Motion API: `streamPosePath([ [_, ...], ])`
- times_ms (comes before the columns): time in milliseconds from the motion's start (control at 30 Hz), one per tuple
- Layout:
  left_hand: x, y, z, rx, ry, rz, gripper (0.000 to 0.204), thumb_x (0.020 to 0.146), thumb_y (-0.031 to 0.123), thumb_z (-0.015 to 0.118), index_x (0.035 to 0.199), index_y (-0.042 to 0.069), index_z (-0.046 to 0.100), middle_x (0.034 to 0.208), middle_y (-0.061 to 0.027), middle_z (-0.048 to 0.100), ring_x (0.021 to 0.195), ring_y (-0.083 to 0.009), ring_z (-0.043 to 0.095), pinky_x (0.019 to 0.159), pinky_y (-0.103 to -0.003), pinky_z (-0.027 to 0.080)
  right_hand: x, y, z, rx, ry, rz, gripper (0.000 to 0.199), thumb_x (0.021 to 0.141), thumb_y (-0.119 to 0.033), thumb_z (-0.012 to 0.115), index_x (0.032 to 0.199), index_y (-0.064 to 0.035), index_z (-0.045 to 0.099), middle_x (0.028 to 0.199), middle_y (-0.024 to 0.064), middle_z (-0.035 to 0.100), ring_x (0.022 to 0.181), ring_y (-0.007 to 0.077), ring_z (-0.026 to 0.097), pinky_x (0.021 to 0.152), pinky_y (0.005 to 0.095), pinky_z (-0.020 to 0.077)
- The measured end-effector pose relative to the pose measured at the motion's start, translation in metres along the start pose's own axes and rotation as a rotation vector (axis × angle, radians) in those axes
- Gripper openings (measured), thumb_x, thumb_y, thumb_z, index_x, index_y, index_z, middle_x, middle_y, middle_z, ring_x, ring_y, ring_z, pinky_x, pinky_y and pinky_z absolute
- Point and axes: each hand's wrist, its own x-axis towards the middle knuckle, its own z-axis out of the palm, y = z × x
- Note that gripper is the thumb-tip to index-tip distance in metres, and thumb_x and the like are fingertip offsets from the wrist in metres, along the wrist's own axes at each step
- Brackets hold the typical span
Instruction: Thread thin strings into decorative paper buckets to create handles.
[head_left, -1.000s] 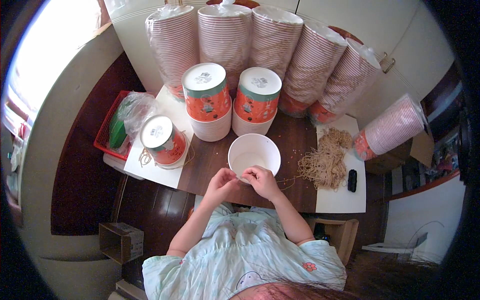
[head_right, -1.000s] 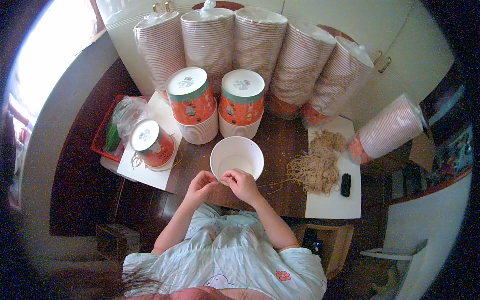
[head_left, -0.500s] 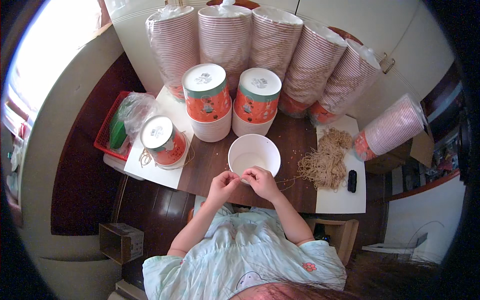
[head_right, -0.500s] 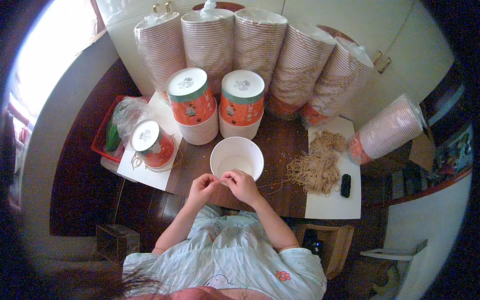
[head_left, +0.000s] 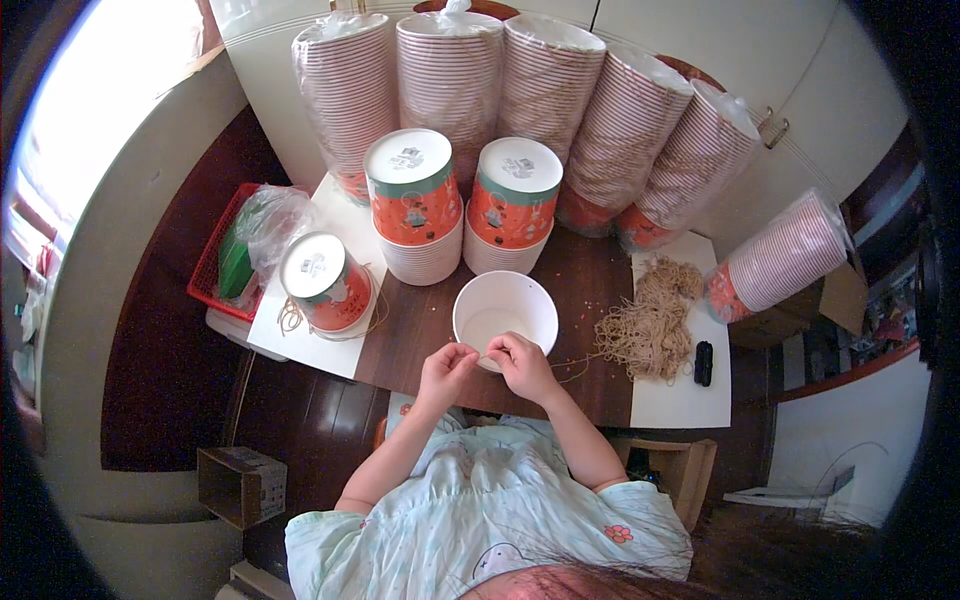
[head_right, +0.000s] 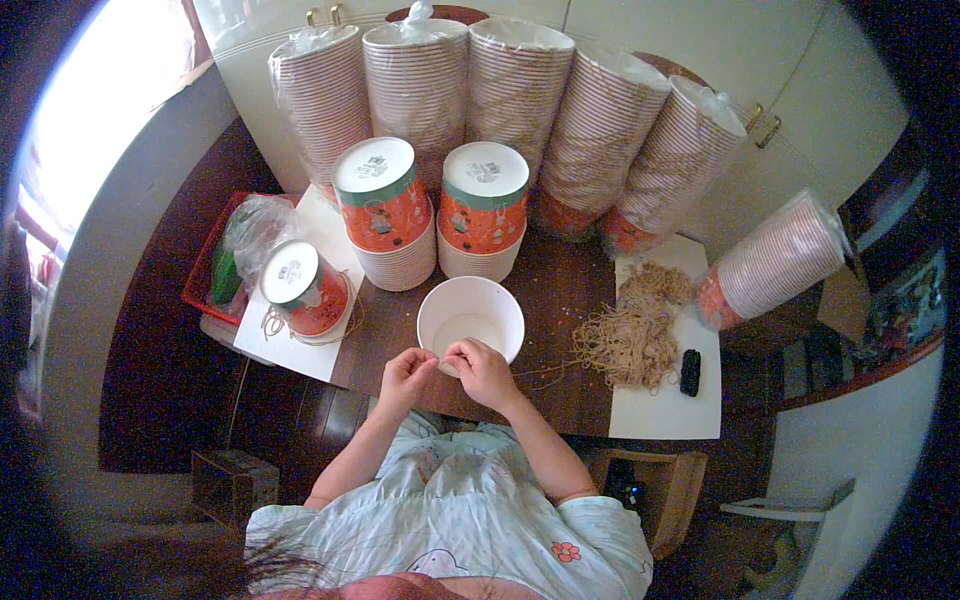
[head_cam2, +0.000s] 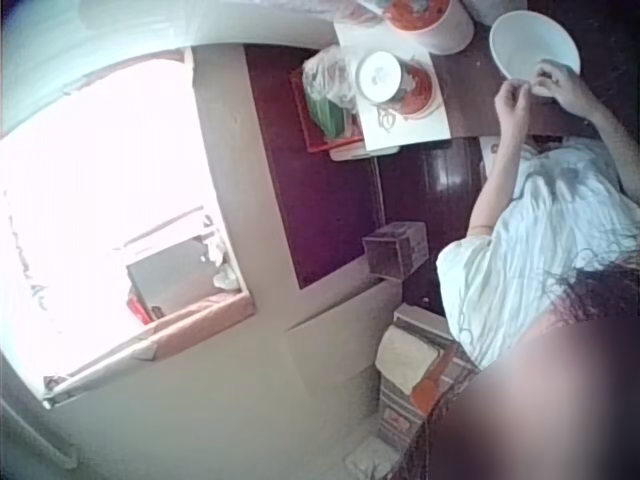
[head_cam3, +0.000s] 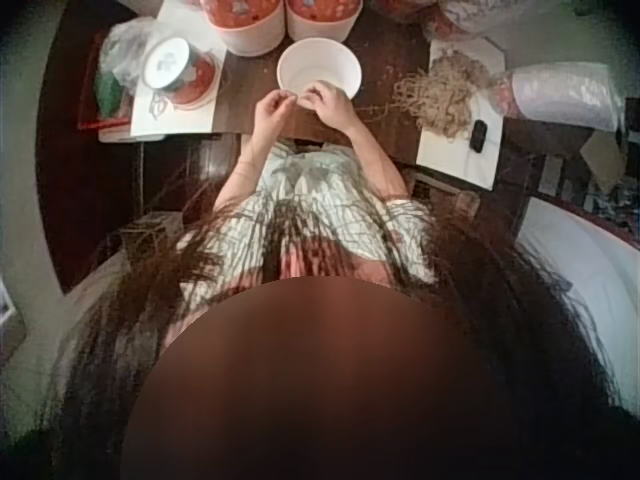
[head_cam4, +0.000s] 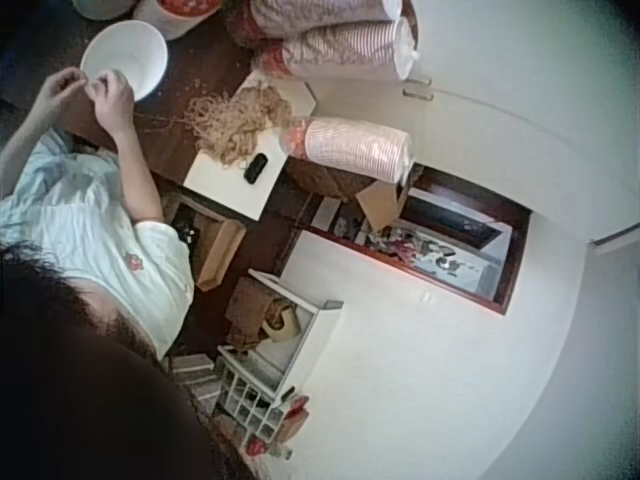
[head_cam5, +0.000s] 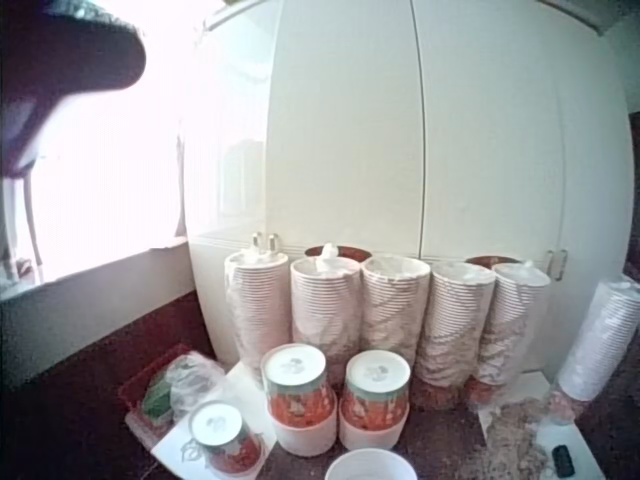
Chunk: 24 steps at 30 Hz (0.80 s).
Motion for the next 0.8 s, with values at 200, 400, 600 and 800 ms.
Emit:
streamPosePath([
  [200, 0.002, -0.009, 0.003, -0.054, 0.005, 0.031, 0.008, 0.079, 0.010, 0.060, 0.082, 0.002, 0.057, 0.066, 0.0047, 0.051, 0.059, -0.0019, 0.043, 0.053, -0.016, 0.035, -0.001, 0.000, 0.001, 0.069, -0.007, 0.007, 0.007, 0.078, -0.007, 0.054, 0.078, -0.0009, 0.051, 0.074, 0.0119, 0.054, 0.071, 0.0274, 0.054, 0.062, 0.0339, 0.0436],
  [400, -0.003, 0.027, 0.002, 0.636, 0.116, 0.632, 0.016, 0.068, 0.006, 0.065, 0.083, 0.005, 0.058, 0.079, -0.0056, 0.055, 0.077, -0.0188, 0.052, 0.069, -0.028, 0.042, 0.001, 0.000, -0.004, 0.149, -0.018, 0.089, 0.008, 0.079, -0.008, 0.055, 0.079, -0.0004, 0.052, 0.075, 0.0116, 0.055, 0.068, 0.0239, 0.055, 0.061, 0.0317, 0.0433],
  [600, -0.002, 0.037, 0.003, 0.667, 0.077, 0.657, 0.013, 0.065, 0.006, 0.066, 0.075, 0.006, 0.058, 0.082, -0.0068, 0.055, 0.081, -0.0255, 0.050, 0.070, -0.034, 0.042, 0.007, -0.014, -0.008, 0.142, -0.083, 0.071, 0.010, 0.079, -0.009, 0.056, 0.080, 0.0003, 0.053, 0.073, 0.0101, 0.056, 0.065, 0.0198, 0.054, 0.059, 0.0293, 0.0430],
  [800, -0.001, 0.037, -0.001, 0.625, 0.032, 0.606, 0.012, 0.065, 0.005, 0.066, 0.074, 0.004, 0.057, 0.082, -0.0077, 0.055, 0.080, -0.0259, 0.050, 0.069, -0.034, 0.042, 0.008, -0.005, 0.000, 0.332, -0.009, 0.092, 0.017, 0.079, -0.002, 0.056, 0.095, -0.0016, 0.049, 0.079, 0.0037, 0.054, 0.069, 0.0077, 0.051, 0.060, 0.0204, 0.0421],
])
